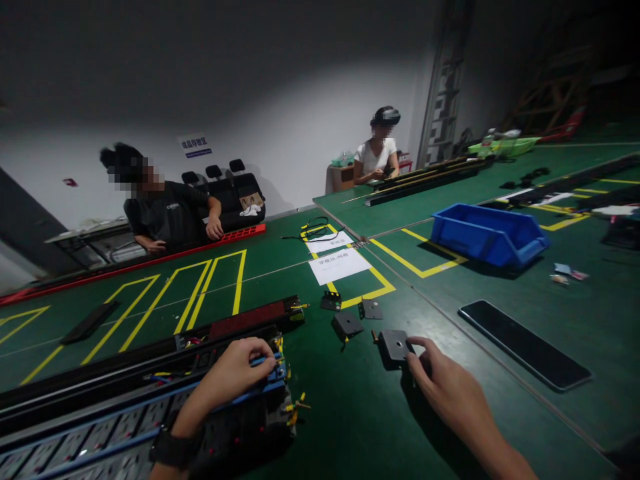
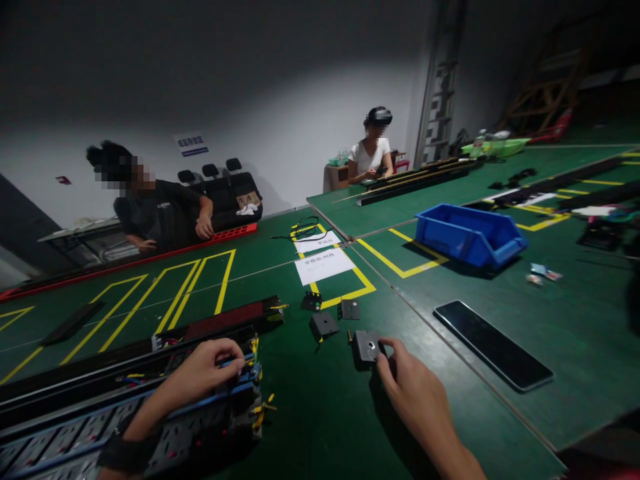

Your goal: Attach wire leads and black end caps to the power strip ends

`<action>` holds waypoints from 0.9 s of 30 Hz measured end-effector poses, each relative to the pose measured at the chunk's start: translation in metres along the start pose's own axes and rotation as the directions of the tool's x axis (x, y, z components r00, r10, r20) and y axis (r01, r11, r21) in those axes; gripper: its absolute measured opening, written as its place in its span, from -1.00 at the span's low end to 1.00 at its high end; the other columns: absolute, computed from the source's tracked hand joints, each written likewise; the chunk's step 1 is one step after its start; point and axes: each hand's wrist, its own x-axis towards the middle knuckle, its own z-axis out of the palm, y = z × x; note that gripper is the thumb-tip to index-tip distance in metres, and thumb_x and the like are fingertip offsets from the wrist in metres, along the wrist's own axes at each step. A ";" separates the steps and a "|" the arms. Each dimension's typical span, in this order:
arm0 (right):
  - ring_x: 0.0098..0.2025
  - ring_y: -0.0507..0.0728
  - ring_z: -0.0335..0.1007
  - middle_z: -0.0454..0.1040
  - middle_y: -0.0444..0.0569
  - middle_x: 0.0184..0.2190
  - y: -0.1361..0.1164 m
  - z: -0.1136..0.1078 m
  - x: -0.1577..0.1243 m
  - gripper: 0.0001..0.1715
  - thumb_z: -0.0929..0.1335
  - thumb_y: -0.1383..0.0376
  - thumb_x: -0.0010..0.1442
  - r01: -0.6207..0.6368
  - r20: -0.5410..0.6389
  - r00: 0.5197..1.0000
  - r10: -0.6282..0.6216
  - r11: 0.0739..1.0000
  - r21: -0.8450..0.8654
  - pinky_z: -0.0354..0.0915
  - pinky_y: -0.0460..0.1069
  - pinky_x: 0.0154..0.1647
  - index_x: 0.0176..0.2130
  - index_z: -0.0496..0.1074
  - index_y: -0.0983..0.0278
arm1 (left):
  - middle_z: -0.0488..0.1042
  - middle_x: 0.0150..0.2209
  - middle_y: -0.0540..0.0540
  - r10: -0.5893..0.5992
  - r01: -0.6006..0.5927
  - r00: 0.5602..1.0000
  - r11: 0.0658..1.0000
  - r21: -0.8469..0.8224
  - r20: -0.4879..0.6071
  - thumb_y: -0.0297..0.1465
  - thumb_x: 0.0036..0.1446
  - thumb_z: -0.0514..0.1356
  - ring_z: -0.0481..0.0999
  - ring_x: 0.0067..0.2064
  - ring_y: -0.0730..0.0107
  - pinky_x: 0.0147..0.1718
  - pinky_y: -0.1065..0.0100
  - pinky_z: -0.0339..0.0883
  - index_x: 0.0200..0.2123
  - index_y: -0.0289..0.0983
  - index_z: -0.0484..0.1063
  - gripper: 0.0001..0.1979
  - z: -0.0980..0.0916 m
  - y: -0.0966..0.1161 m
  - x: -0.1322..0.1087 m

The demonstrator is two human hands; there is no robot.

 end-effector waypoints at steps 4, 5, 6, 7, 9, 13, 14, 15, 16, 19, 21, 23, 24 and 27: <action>-0.37 0.33 0.57 0.64 0.04 -0.37 -0.004 -0.004 0.000 -0.34 0.14 -0.12 0.39 -0.019 0.022 1.000 0.018 1.000 0.013 0.13 0.09 -0.37 0.13 0.49 0.18 | 0.65 -0.16 -0.15 -0.016 0.024 0.997 0.992 0.125 -0.071 -0.26 0.31 0.15 0.61 -0.09 0.07 -0.11 0.18 0.36 -0.24 -0.22 0.62 -0.74 0.019 0.038 0.003; -0.36 0.33 0.58 0.65 0.04 -0.36 -0.005 -0.004 0.000 -0.34 0.14 -0.12 0.39 -0.019 0.024 1.000 0.019 1.000 0.014 0.14 0.09 -0.36 0.13 0.49 0.18 | 0.63 -0.12 -0.16 -0.024 0.036 0.998 0.982 0.185 -0.063 -0.28 0.34 0.16 0.61 -0.06 0.04 -0.10 0.15 0.37 -0.21 -0.21 0.62 -0.76 0.028 0.052 0.004; -0.35 0.33 0.58 0.65 0.05 -0.35 -0.006 -0.005 0.000 -0.35 0.14 -0.11 0.39 -0.018 0.024 1.000 0.017 1.000 0.013 0.15 0.09 -0.36 0.13 0.49 0.19 | 0.62 -0.11 -0.16 -0.022 0.031 0.999 0.970 0.241 -0.041 -0.30 0.36 0.16 0.61 -0.04 0.02 -0.09 0.14 0.37 -0.18 -0.21 0.62 -0.78 0.038 0.066 0.006; -0.34 0.33 0.59 0.65 0.05 -0.35 -0.007 -0.006 0.000 -0.36 0.13 -0.10 0.39 -0.014 0.022 1.000 0.014 1.000 0.010 0.15 0.09 -0.35 0.12 0.49 0.19 | 0.61 -0.11 -0.16 -0.009 0.009 1.000 0.956 0.294 -0.001 -0.34 0.37 0.16 0.61 -0.05 0.01 -0.09 0.13 0.38 -0.16 -0.21 0.62 -0.79 0.049 0.079 0.007; -0.34 0.32 0.59 0.65 0.04 -0.35 -0.008 -0.006 -0.001 -0.37 0.13 -0.08 0.40 -0.007 0.016 1.000 0.007 1.000 0.000 0.16 0.09 -0.34 0.12 0.50 0.19 | 0.58 -0.07 -0.20 0.015 -0.050 0.995 0.924 0.379 0.095 -0.36 0.42 0.14 0.62 -0.07 -0.02 -0.14 0.11 0.41 -0.12 -0.22 0.60 -0.78 0.070 0.104 0.011; -0.32 0.33 0.61 0.65 0.03 -0.36 -0.009 -0.006 -0.002 -0.41 0.14 -0.05 0.42 0.018 -0.003 1.000 -0.018 1.000 -0.015 0.19 0.09 -0.33 0.11 0.51 0.18 | 0.56 0.02 -0.24 0.073 -0.145 0.979 0.903 0.403 0.188 -0.37 0.45 0.10 0.63 -0.06 -0.06 -0.16 0.08 0.46 0.01 -0.24 0.54 -0.77 0.097 0.132 0.018; -0.32 0.33 0.61 0.65 0.03 -0.36 -0.008 -0.005 -0.002 -0.42 0.14 -0.04 0.42 0.023 -0.013 1.000 -0.023 1.000 -0.017 0.20 0.09 -0.34 0.10 0.52 0.18 | 0.56 0.03 -0.23 0.093 -0.155 0.980 0.911 0.381 0.177 -0.35 0.46 0.10 0.63 -0.06 -0.06 -0.16 0.08 0.46 0.06 -0.23 0.52 -0.76 0.098 0.133 0.018; -0.33 0.33 0.61 0.66 0.04 -0.35 -0.007 -0.005 -0.002 -0.42 0.15 -0.04 0.42 0.027 -0.021 0.999 -0.027 0.999 -0.020 0.20 0.09 -0.34 0.10 0.52 0.18 | 0.56 0.03 -0.22 0.103 -0.153 0.982 0.921 0.359 0.156 -0.34 0.47 0.11 0.63 -0.05 -0.05 -0.15 0.08 0.45 0.09 -0.22 0.50 -0.75 0.096 0.131 0.017; -0.33 0.33 0.62 0.66 0.04 -0.35 -0.007 -0.005 -0.002 -0.43 0.16 -0.05 0.42 0.029 -0.025 0.999 -0.030 0.999 -0.022 0.20 0.09 -0.35 0.09 0.53 0.18 | 0.56 0.03 -0.21 0.102 -0.140 0.986 0.930 0.340 0.129 -0.32 0.47 0.12 0.63 -0.05 -0.04 -0.14 0.08 0.45 0.12 -0.20 0.49 -0.74 0.091 0.127 0.014; -0.33 0.33 0.62 0.66 0.05 -0.34 -0.005 -0.005 -0.002 -0.43 0.16 -0.05 0.43 0.033 -0.018 0.999 -0.034 0.999 -0.027 0.21 0.09 -0.35 0.10 0.53 0.18 | 0.56 0.01 -0.16 0.008 -0.026 0.999 0.939 0.343 0.054 -0.31 0.47 0.12 0.61 -0.04 0.01 -0.09 0.09 0.42 0.05 -0.16 0.53 -0.77 0.065 0.102 0.000; -0.33 0.33 0.62 0.67 0.06 -0.32 -0.005 -0.005 -0.002 -0.43 0.16 -0.05 0.44 0.039 0.006 0.999 -0.039 0.999 -0.031 0.21 0.08 -0.35 0.10 0.52 0.17 | 0.55 0.00 -0.14 -0.071 0.051 0.996 0.932 0.358 0.045 -0.32 0.47 0.10 0.60 -0.01 0.03 -0.04 0.08 0.39 0.03 -0.16 0.53 -0.77 0.046 0.081 -0.013; -0.31 0.34 0.62 0.68 0.07 -0.31 -0.005 -0.006 -0.002 -0.42 0.15 -0.06 0.44 0.038 0.021 0.999 -0.037 0.998 -0.042 0.20 0.09 -0.35 0.11 0.52 0.16 | 0.54 -0.01 -0.14 -0.101 0.068 0.992 0.937 0.344 0.080 -0.33 0.48 0.07 0.59 0.01 0.05 0.00 0.09 0.36 0.00 -0.16 0.55 -0.76 0.033 0.063 -0.025; -0.31 0.34 0.62 0.68 0.06 -0.30 -0.005 -0.006 -0.002 -0.41 0.14 -0.06 0.44 0.035 0.026 0.999 -0.033 0.998 -0.049 0.20 0.09 -0.35 0.13 0.51 0.16 | 0.54 -0.01 -0.13 -0.105 0.065 0.989 0.943 0.325 0.107 -0.32 0.47 0.09 0.58 0.02 0.06 0.01 0.10 0.35 -0.01 -0.15 0.56 -0.76 0.030 0.056 -0.031; -0.30 0.36 0.62 0.67 0.06 -0.30 -0.005 -0.005 -0.002 -0.39 0.13 -0.06 0.44 0.022 0.022 1.000 -0.021 0.997 -0.068 0.19 0.09 -0.34 0.15 0.49 0.18 | 0.54 -0.02 -0.12 -0.083 0.038 0.983 0.964 0.263 0.163 -0.31 0.46 0.10 0.57 0.04 0.08 0.00 0.14 0.35 0.01 -0.13 0.59 -0.74 0.032 0.046 -0.040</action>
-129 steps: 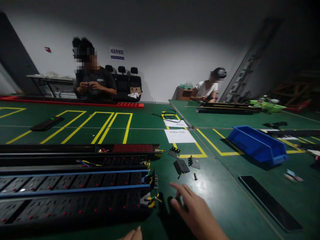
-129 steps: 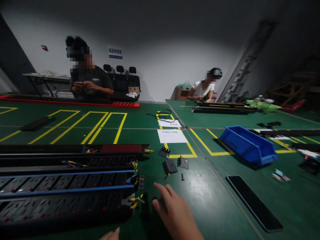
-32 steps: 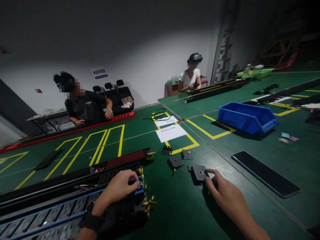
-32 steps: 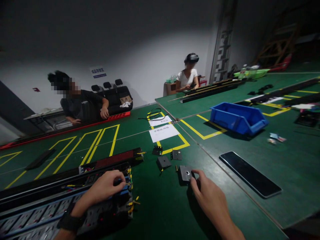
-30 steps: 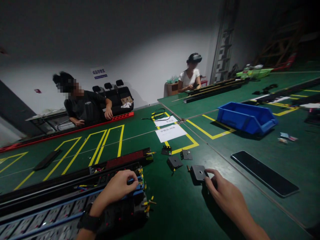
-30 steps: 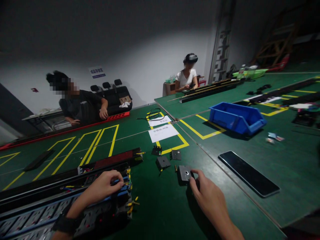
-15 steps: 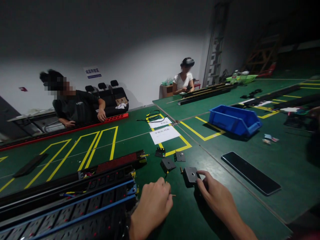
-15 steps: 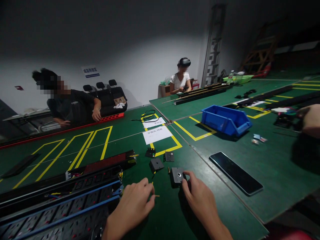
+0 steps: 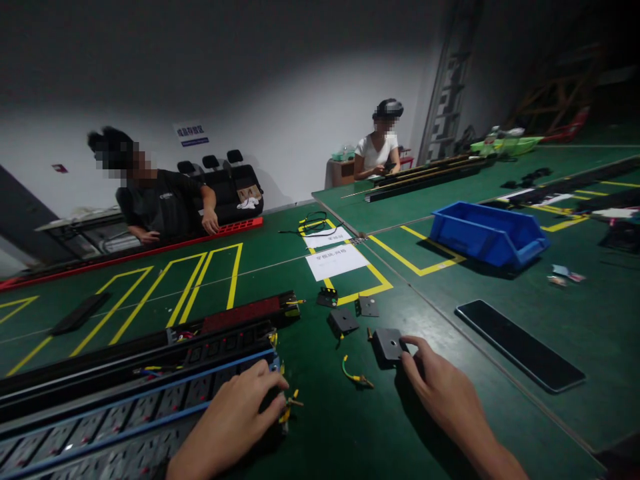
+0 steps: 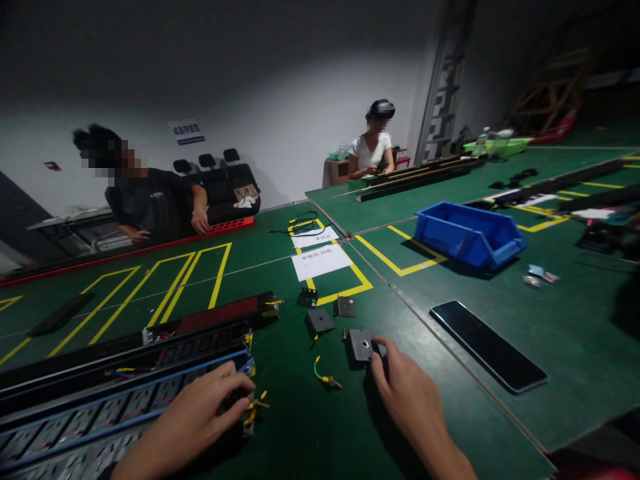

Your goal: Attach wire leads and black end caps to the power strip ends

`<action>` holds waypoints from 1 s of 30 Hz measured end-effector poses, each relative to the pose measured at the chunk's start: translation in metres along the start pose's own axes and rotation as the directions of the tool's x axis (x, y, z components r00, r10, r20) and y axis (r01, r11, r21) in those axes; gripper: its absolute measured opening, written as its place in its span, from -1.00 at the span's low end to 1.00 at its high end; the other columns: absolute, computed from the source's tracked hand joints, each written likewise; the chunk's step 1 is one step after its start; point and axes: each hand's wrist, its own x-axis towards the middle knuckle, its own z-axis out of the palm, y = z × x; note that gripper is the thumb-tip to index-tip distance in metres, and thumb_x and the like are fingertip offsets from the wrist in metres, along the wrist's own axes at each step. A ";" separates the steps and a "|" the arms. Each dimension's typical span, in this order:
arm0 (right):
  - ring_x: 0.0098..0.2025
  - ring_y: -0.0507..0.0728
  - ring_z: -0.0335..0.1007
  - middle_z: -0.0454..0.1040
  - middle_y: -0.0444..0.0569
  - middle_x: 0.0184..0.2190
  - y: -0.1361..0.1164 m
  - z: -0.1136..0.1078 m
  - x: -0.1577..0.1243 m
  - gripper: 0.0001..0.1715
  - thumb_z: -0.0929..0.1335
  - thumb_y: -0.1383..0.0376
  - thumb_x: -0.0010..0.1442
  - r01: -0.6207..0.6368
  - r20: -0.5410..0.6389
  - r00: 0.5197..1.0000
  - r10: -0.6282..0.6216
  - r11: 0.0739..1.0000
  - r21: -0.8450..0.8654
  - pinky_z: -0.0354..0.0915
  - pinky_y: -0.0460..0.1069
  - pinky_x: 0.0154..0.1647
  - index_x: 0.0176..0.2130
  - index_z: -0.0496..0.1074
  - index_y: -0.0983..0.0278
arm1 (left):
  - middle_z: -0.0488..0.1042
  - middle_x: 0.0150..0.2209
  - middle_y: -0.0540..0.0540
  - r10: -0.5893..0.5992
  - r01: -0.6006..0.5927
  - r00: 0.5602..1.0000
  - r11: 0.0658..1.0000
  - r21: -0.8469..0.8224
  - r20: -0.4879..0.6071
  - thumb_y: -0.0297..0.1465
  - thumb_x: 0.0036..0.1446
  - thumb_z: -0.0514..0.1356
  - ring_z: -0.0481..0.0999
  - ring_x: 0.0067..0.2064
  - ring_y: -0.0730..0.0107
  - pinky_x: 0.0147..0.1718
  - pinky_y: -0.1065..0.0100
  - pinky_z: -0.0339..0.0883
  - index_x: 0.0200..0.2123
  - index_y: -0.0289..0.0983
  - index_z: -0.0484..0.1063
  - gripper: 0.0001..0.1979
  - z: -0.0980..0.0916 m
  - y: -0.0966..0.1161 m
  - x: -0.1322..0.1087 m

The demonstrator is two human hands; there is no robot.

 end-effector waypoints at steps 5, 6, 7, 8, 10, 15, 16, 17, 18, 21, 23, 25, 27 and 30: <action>-0.35 0.34 0.60 0.66 0.05 -0.34 0.000 0.000 0.000 -0.37 0.14 -0.07 0.42 0.013 -0.007 1.000 -0.013 1.000 0.023 0.18 0.09 -0.35 0.14 0.50 0.20 | 0.54 0.03 -0.12 0.004 -0.004 1.000 1.000 -0.006 0.025 -0.34 0.42 0.15 0.56 0.08 0.04 0.03 0.12 0.33 0.05 -0.08 0.63 -0.72 0.013 0.004 0.007; -0.36 0.33 0.59 0.65 0.05 -0.35 0.000 0.000 0.000 -0.37 0.14 -0.07 0.42 0.015 -0.008 1.000 -0.015 0.999 0.030 0.18 0.09 -0.35 0.14 0.50 0.20 | 0.55 0.03 -0.11 0.004 -0.004 0.999 1.000 -0.003 0.034 -0.36 0.40 0.17 0.56 0.09 0.03 0.04 0.12 0.33 0.04 -0.07 0.64 -0.73 0.014 0.004 0.009; -0.37 0.33 0.59 0.65 0.04 -0.36 -0.001 0.000 0.000 -0.38 0.14 -0.07 0.42 0.016 -0.010 1.000 -0.016 0.999 0.036 0.18 0.09 -0.35 0.14 0.50 0.20 | 0.55 0.03 -0.11 -0.001 0.000 0.999 1.000 0.004 0.038 -0.37 0.39 0.18 0.56 0.09 0.02 0.04 0.11 0.33 0.01 -0.08 0.65 -0.74 0.014 0.004 0.011; -0.37 0.33 0.58 0.65 0.04 -0.36 -0.001 0.000 0.000 -0.38 0.14 -0.07 0.42 0.017 -0.014 1.000 -0.016 0.999 0.040 0.17 0.09 -0.36 0.13 0.50 0.21 | 0.56 0.01 -0.11 -0.006 0.006 0.999 1.000 0.015 0.035 -0.37 0.38 0.19 0.57 0.09 0.01 0.04 0.10 0.32 -0.01 -0.09 0.66 -0.75 0.014 0.004 0.013; -0.38 0.32 0.58 0.65 0.04 -0.37 -0.001 0.000 0.001 -0.38 0.14 -0.06 0.42 0.017 -0.022 1.000 -0.016 0.999 0.043 0.16 0.08 -0.37 0.12 0.51 0.21 | 0.57 -0.01 -0.13 -0.011 0.010 1.000 0.999 0.035 0.026 -0.38 0.37 0.19 0.57 0.07 0.00 0.02 0.10 0.32 -0.06 -0.12 0.66 -0.78 0.013 0.004 0.014; -0.40 0.31 0.57 0.62 0.01 -0.40 0.001 0.004 0.001 -0.40 0.16 -0.06 0.40 0.016 -0.035 0.999 -0.015 0.999 0.036 0.15 0.07 -0.38 0.12 0.50 0.19 | 0.58 0.00 -0.12 0.023 -0.023 1.000 1.000 -0.013 0.019 -0.37 0.36 0.20 0.56 0.08 0.05 0.02 0.15 0.30 -0.06 -0.13 0.65 -0.78 0.009 -0.001 0.014; -0.40 0.31 0.57 0.62 0.01 -0.40 0.001 0.004 0.001 -0.40 0.16 -0.06 0.39 0.017 -0.039 0.999 -0.015 0.999 0.036 0.15 0.07 -0.38 0.12 0.50 0.18 | 0.59 -0.01 -0.12 0.032 -0.031 0.999 0.999 -0.024 0.018 -0.37 0.36 0.19 0.56 0.08 0.05 0.02 0.16 0.31 -0.07 -0.12 0.65 -0.78 0.009 -0.003 0.014; -0.40 0.31 0.57 0.62 0.00 -0.40 0.001 0.004 0.001 -0.40 0.16 -0.06 0.39 0.017 -0.042 0.999 -0.015 0.999 0.036 0.15 0.07 -0.39 0.12 0.50 0.18 | 0.59 -0.01 -0.11 0.043 -0.042 0.999 0.999 -0.032 0.016 -0.37 0.36 0.19 0.56 0.08 0.06 0.02 0.17 0.31 -0.08 -0.12 0.66 -0.78 0.008 -0.004 0.014; -0.40 0.31 0.57 0.62 0.00 -0.40 0.002 0.005 0.001 -0.40 0.16 -0.07 0.39 0.016 -0.043 0.999 -0.014 0.999 0.036 0.14 0.06 -0.39 0.12 0.50 0.18 | 0.60 -0.01 -0.11 0.054 -0.053 0.998 0.998 -0.036 0.012 -0.37 0.36 0.19 0.56 0.07 0.07 0.02 0.18 0.31 -0.09 -0.12 0.67 -0.78 0.008 -0.005 0.015; -0.40 0.31 0.57 0.62 0.01 -0.38 0.002 0.005 0.001 -0.38 0.15 -0.08 0.40 0.013 -0.038 0.999 -0.012 0.999 0.038 0.14 0.07 -0.39 0.13 0.50 0.20 | 0.61 -0.05 -0.10 0.069 -0.069 0.998 0.997 -0.033 -0.007 -0.38 0.34 0.20 0.57 0.04 0.08 -0.02 0.20 0.31 -0.12 -0.13 0.68 -0.78 0.010 -0.009 0.015; -0.39 0.31 0.58 0.62 0.01 -0.39 0.002 0.005 0.001 -0.37 0.15 -0.08 0.40 0.017 -0.034 0.999 -0.015 0.999 0.043 0.16 0.07 -0.38 0.13 0.50 0.21 | 0.61 -0.06 -0.09 0.064 -0.064 0.998 0.998 -0.019 -0.013 -0.41 0.34 0.19 0.58 0.01 0.10 -0.05 0.21 0.31 -0.13 -0.14 0.67 -0.77 0.011 -0.011 0.015; -0.38 0.32 0.58 0.62 0.00 -0.40 0.003 0.006 0.002 -0.36 0.15 -0.08 0.40 0.023 -0.031 0.999 -0.021 0.999 0.045 0.18 0.08 -0.36 0.13 0.50 0.21 | 0.61 -0.06 -0.09 0.060 -0.060 0.998 0.998 -0.002 -0.020 -0.43 0.34 0.16 0.59 0.00 0.11 -0.06 0.21 0.30 -0.13 -0.14 0.66 -0.76 0.013 -0.013 0.013; -0.39 0.31 0.58 0.62 -0.01 -0.41 0.003 0.006 0.002 -0.36 0.15 -0.09 0.40 0.025 -0.037 0.999 -0.024 0.999 0.040 0.17 0.08 -0.37 0.12 0.51 0.21 | 0.60 -0.07 -0.08 0.066 -0.066 0.997 0.998 0.007 -0.029 -0.46 0.33 0.16 0.59 -0.01 0.13 -0.06 0.22 0.30 -0.13 -0.15 0.63 -0.77 0.015 -0.015 0.011; -0.41 0.30 0.57 0.63 -0.01 -0.40 0.003 0.007 0.002 -0.38 0.16 -0.08 0.40 0.032 -0.050 0.998 -0.030 0.999 0.037 0.16 0.08 -0.39 0.12 0.51 0.20 | 0.59 -0.09 -0.06 0.079 -0.079 0.996 0.997 0.004 -0.041 -0.47 0.29 0.18 0.58 -0.03 0.15 -0.08 0.23 0.30 -0.16 -0.15 0.59 -0.81 0.014 -0.016 0.009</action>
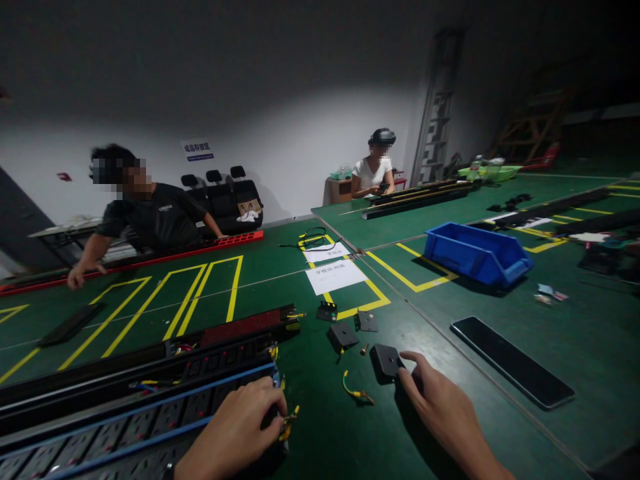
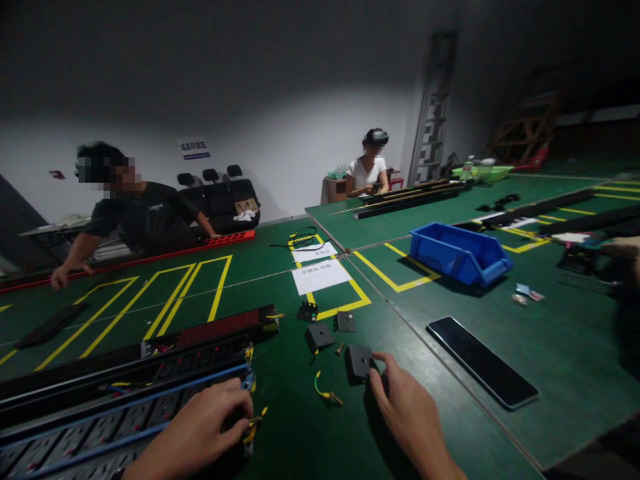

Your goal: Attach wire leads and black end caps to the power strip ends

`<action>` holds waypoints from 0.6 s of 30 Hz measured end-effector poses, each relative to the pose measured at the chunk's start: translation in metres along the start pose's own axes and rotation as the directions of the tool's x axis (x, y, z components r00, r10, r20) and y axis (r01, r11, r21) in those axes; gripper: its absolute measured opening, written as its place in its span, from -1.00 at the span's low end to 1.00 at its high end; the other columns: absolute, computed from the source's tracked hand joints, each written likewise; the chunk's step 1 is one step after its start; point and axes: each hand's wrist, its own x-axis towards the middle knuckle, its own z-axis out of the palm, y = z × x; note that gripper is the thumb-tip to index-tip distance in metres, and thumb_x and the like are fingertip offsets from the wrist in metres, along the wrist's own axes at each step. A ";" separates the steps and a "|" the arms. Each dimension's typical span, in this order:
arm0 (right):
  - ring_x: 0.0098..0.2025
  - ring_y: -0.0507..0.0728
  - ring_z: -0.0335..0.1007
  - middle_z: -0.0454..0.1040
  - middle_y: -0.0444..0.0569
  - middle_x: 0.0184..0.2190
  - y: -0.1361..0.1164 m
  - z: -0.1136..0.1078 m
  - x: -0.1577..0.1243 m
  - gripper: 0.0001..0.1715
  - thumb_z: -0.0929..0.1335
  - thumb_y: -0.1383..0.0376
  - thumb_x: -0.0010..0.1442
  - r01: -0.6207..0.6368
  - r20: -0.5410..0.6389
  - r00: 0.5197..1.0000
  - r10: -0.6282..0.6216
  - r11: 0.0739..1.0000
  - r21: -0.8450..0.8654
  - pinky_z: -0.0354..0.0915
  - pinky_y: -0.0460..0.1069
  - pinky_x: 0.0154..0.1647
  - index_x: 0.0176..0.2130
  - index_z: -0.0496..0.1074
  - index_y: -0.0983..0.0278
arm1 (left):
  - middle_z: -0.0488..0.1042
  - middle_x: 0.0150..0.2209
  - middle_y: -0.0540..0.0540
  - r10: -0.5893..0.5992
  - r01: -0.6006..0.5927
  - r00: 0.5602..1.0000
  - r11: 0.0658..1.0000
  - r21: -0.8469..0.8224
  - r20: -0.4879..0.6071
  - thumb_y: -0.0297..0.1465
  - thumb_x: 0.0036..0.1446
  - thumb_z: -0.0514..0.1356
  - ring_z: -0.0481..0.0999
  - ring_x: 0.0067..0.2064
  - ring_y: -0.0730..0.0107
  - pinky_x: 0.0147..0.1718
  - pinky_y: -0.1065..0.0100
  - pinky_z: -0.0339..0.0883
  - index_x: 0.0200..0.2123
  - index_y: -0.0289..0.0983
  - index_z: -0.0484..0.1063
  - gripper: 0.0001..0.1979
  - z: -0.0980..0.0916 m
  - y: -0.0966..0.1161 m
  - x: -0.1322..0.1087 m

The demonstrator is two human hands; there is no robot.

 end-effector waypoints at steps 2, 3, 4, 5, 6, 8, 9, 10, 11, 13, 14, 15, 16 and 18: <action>-0.41 0.30 0.57 0.63 0.00 -0.40 0.000 0.000 0.000 -0.39 0.17 -0.07 0.39 0.004 -0.003 1.000 -0.003 1.000 0.006 0.16 0.08 -0.39 0.12 0.51 0.21 | 0.58 -0.11 -0.06 0.006 -0.006 1.000 1.000 -0.008 -0.003 -0.48 0.27 0.18 0.57 -0.05 0.16 -0.08 0.24 0.30 -0.18 -0.17 0.58 -0.82 -0.002 0.000 -0.001; -0.41 0.30 0.57 0.63 0.01 -0.40 -0.001 0.000 0.000 -0.39 0.17 -0.06 0.39 0.003 -0.003 1.000 -0.003 1.000 0.011 0.16 0.08 -0.39 0.12 0.52 0.21 | 0.59 -0.12 -0.06 0.008 -0.008 1.000 1.000 -0.015 -0.005 -0.48 0.26 0.18 0.57 -0.05 0.17 -0.07 0.23 0.30 -0.18 -0.17 0.58 -0.82 -0.003 0.001 -0.002; -0.41 0.30 0.57 0.63 0.01 -0.40 -0.001 -0.001 0.000 -0.39 0.17 -0.06 0.39 0.002 -0.002 1.000 -0.002 1.000 0.016 0.15 0.08 -0.39 0.12 0.52 0.21 | 0.59 -0.12 -0.05 0.010 -0.010 1.000 1.000 -0.025 -0.003 -0.48 0.26 0.18 0.57 -0.06 0.17 -0.06 0.23 0.30 -0.18 -0.18 0.59 -0.82 -0.004 0.001 -0.003; -0.40 0.31 0.57 0.63 0.02 -0.40 -0.002 -0.001 0.000 -0.39 0.17 -0.06 0.39 0.000 0.002 1.000 0.000 1.000 0.021 0.15 0.08 -0.38 0.12 0.52 0.21 | 0.60 -0.13 -0.05 0.008 -0.008 1.000 0.999 -0.035 0.002 -0.47 0.25 0.18 0.57 -0.06 0.17 -0.05 0.22 0.31 -0.18 -0.18 0.60 -0.81 -0.005 0.001 -0.003; -0.39 0.31 0.57 0.63 0.02 -0.39 -0.002 -0.001 0.000 -0.39 0.17 -0.06 0.40 -0.002 0.006 1.000 0.002 1.000 0.026 0.15 0.08 -0.38 0.12 0.52 0.21 | 0.61 -0.13 -0.05 0.001 -0.001 1.000 0.999 -0.043 0.006 -0.47 0.25 0.18 0.57 -0.06 0.17 -0.04 0.22 0.31 -0.18 -0.18 0.61 -0.81 -0.006 0.000 -0.003; -0.38 0.31 0.57 0.63 0.02 -0.38 -0.003 -0.002 0.000 -0.38 0.17 -0.06 0.40 -0.009 0.016 1.000 0.008 0.999 0.033 0.15 0.08 -0.37 0.13 0.52 0.20 | 0.63 -0.14 -0.05 -0.018 0.019 1.000 0.999 -0.051 0.019 -0.46 0.24 0.19 0.57 -0.07 0.15 -0.05 0.21 0.31 -0.17 -0.17 0.62 -0.79 -0.005 -0.001 -0.003; -0.38 0.32 0.57 0.63 0.02 -0.38 -0.003 -0.002 0.000 -0.38 0.17 -0.07 0.40 -0.013 0.020 1.000 0.012 0.999 0.035 0.15 0.08 -0.37 0.13 0.52 0.20 | 0.63 -0.14 -0.05 -0.028 0.029 0.999 0.998 -0.047 0.025 -0.46 0.23 0.19 0.57 -0.06 0.15 -0.06 0.21 0.32 -0.16 -0.17 0.63 -0.79 -0.005 -0.001 -0.002; -0.37 0.32 0.57 0.63 0.02 -0.38 -0.003 -0.002 0.000 -0.38 0.17 -0.07 0.39 -0.016 0.023 1.000 0.015 0.999 0.035 0.15 0.08 -0.37 0.13 0.51 0.20 | 0.64 -0.14 -0.06 -0.033 0.034 0.999 0.999 -0.036 0.025 -0.46 0.22 0.19 0.57 -0.06 0.14 -0.06 0.20 0.32 -0.15 -0.17 0.63 -0.78 -0.004 -0.002 -0.002; -0.37 0.32 0.57 0.63 0.02 -0.38 -0.003 -0.002 0.000 -0.38 0.17 -0.08 0.40 -0.018 0.024 1.000 0.017 0.999 0.035 0.15 0.08 -0.37 0.13 0.51 0.20 | 0.64 -0.13 -0.06 -0.035 0.036 0.999 0.999 -0.020 0.024 -0.47 0.21 0.19 0.57 -0.05 0.13 -0.05 0.20 0.32 -0.15 -0.18 0.63 -0.77 -0.004 -0.003 -0.001; -0.38 0.31 0.57 0.62 0.01 -0.39 -0.003 -0.002 0.000 -0.38 0.16 -0.08 0.40 -0.015 0.023 1.000 0.014 0.999 0.037 0.16 0.08 -0.37 0.13 0.52 0.19 | 0.64 -0.12 -0.07 -0.030 0.030 0.999 0.999 0.017 0.017 -0.50 0.20 0.17 0.57 -0.05 0.12 -0.04 0.18 0.32 -0.15 -0.19 0.62 -0.75 -0.006 -0.004 -0.002; -0.37 0.31 0.57 0.62 0.01 -0.39 -0.003 -0.001 0.000 -0.38 0.16 -0.08 0.41 -0.012 0.021 1.000 0.011 0.999 0.037 0.16 0.08 -0.37 0.13 0.52 0.19 | 0.64 -0.13 -0.07 -0.029 0.029 1.000 0.999 0.031 0.010 -0.50 0.19 0.17 0.57 -0.06 0.13 -0.04 0.19 0.32 -0.17 -0.19 0.62 -0.75 -0.007 -0.005 -0.003; -0.38 0.31 0.57 0.62 0.01 -0.38 -0.003 -0.001 0.000 -0.39 0.16 -0.08 0.41 -0.009 0.019 1.000 0.008 0.999 0.038 0.16 0.08 -0.37 0.12 0.52 0.18 | 0.63 -0.15 -0.06 -0.033 0.033 0.999 0.999 0.036 0.007 -0.50 0.19 0.17 0.57 -0.08 0.15 -0.07 0.20 0.32 -0.18 -0.19 0.62 -0.76 -0.010 -0.005 -0.005; -0.37 0.31 0.57 0.63 0.01 -0.38 -0.002 0.000 0.000 -0.39 0.16 -0.08 0.41 -0.007 0.019 1.000 0.006 0.999 0.039 0.17 0.08 -0.37 0.12 0.53 0.18 | 0.63 -0.17 -0.05 -0.041 0.041 0.999 0.999 0.032 0.003 -0.50 0.18 0.17 0.57 -0.11 0.16 -0.09 0.22 0.32 -0.20 -0.19 0.61 -0.77 -0.012 -0.005 -0.008; -0.36 0.31 0.58 0.64 0.03 -0.36 -0.001 0.001 0.000 -0.39 0.16 -0.08 0.42 -0.005 0.016 1.000 0.004 0.999 0.039 0.18 0.09 -0.36 0.12 0.53 0.18 | 0.62 -0.21 -0.03 -0.060 0.060 0.998 0.998 0.007 -0.006 -0.48 0.17 0.19 0.57 -0.15 0.19 -0.14 0.25 0.32 -0.23 -0.18 0.61 -0.80 -0.015 -0.004 -0.013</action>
